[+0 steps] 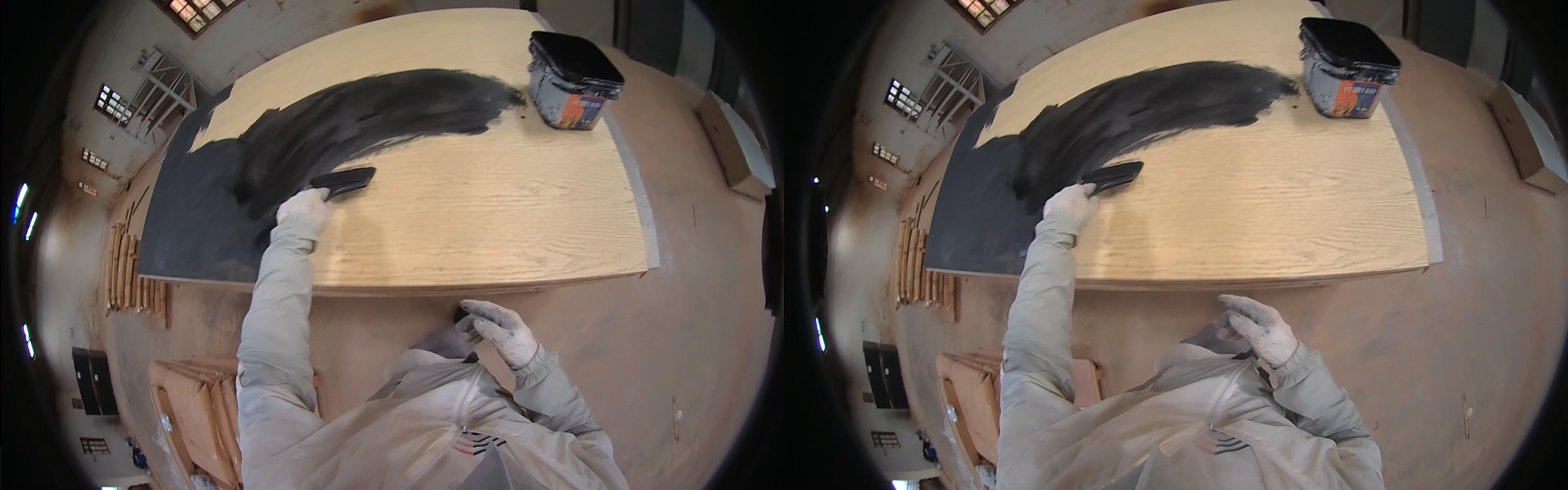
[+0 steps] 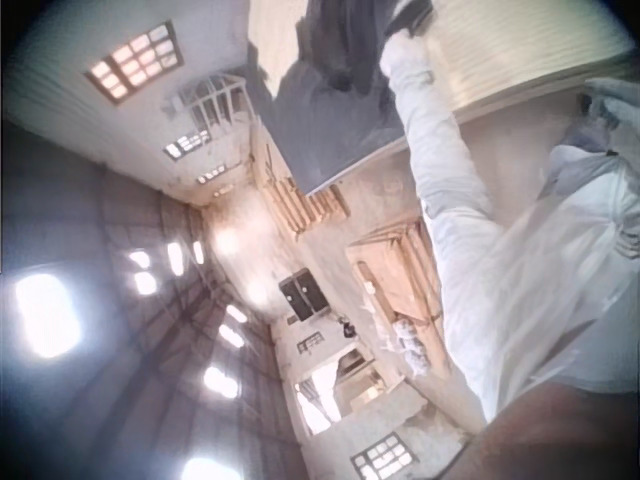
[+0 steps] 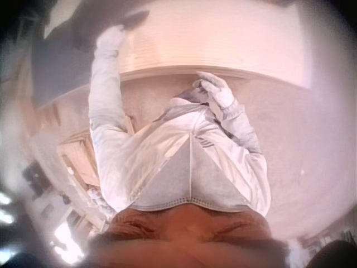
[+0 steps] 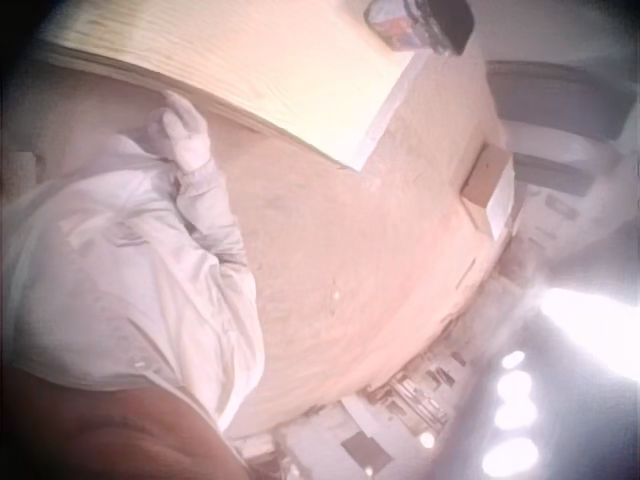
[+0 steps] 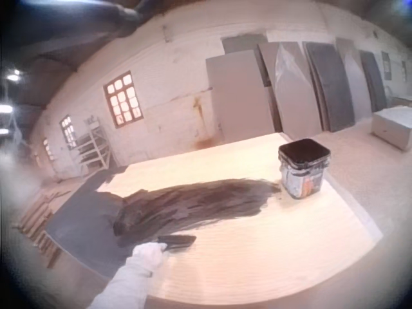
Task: The person applies black paint to a large flat wooden board using a brush. They repeatedly dip the brush into a paint container and spread the paint across the surface in broad strokes, gradually covering more of the board.
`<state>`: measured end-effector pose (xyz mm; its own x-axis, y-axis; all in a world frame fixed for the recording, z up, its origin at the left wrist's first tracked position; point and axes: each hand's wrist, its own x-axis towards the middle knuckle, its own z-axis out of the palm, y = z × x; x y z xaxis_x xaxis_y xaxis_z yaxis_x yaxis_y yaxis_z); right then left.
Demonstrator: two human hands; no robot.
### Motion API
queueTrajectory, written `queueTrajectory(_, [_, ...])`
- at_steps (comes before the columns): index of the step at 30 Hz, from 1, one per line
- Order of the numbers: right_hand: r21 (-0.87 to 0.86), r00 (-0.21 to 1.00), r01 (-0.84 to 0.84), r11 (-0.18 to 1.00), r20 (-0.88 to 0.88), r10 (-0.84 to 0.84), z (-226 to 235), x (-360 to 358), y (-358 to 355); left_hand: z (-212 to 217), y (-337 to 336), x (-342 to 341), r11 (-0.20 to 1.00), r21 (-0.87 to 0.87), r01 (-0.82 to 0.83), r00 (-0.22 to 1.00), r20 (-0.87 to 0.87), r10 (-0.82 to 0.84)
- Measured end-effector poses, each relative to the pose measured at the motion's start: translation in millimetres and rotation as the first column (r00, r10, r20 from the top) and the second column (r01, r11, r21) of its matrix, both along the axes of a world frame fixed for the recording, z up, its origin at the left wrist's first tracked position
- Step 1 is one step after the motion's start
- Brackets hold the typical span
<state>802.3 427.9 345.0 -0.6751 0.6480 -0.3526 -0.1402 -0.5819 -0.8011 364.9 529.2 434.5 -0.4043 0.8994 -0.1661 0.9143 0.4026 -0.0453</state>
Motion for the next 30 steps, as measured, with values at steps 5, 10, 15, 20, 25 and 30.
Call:
queueTrajectory(5, [0.048, 1.0, 0.011, 0.999, -0.029, -0.01, 42.4, -3.5, 64.7, -34.4, 103.1, 77.1, 0.971, 0.184, 0.151, 0.982, 0.088, -0.17])
queueTrajectory(10, [0.206, 0.988, 0.057, 0.977, 0.126, -0.085, 56.9, 16.2, 141.1, -71.3, 184.2, 184.3, 0.943, 0.297, 0.149, 0.883, 0.389, -0.262])
queueTrajectory(15, [0.015, 0.924, 0.377, 0.926, 0.065, -0.377, 18.1, 4.5, 212.0, -74.2, 161.9, 254.9, 0.972, 0.228, -0.057, 0.644, 0.752, -0.139])
queueTrajectory(20, [0.036, 0.953, 0.247, 0.968, 0.174, -0.25, 13.8, -20.4, 248.2, -99.8, 100.8, 296.2, 0.923, 0.359, -0.139, 0.574, 0.788, -0.22])
queueTrajectory(25, [0.098, 0.937, 0.008, 0.995, 0.346, -0.041, 4.8, -15.0, 283.1, -70.1, 70.8, 326.7, 0.931, 0.3, -0.209, 0.503, 0.849, -0.161])
queueTrajectory(30, [0.234, 0.931, -0.079, 0.969, 0.364, -0.012, 81.4, 28.1, 293.0, -76.8, 31.6, 363.4, 0.636, 0.654, -0.411, 0.53, 0.739, -0.417])
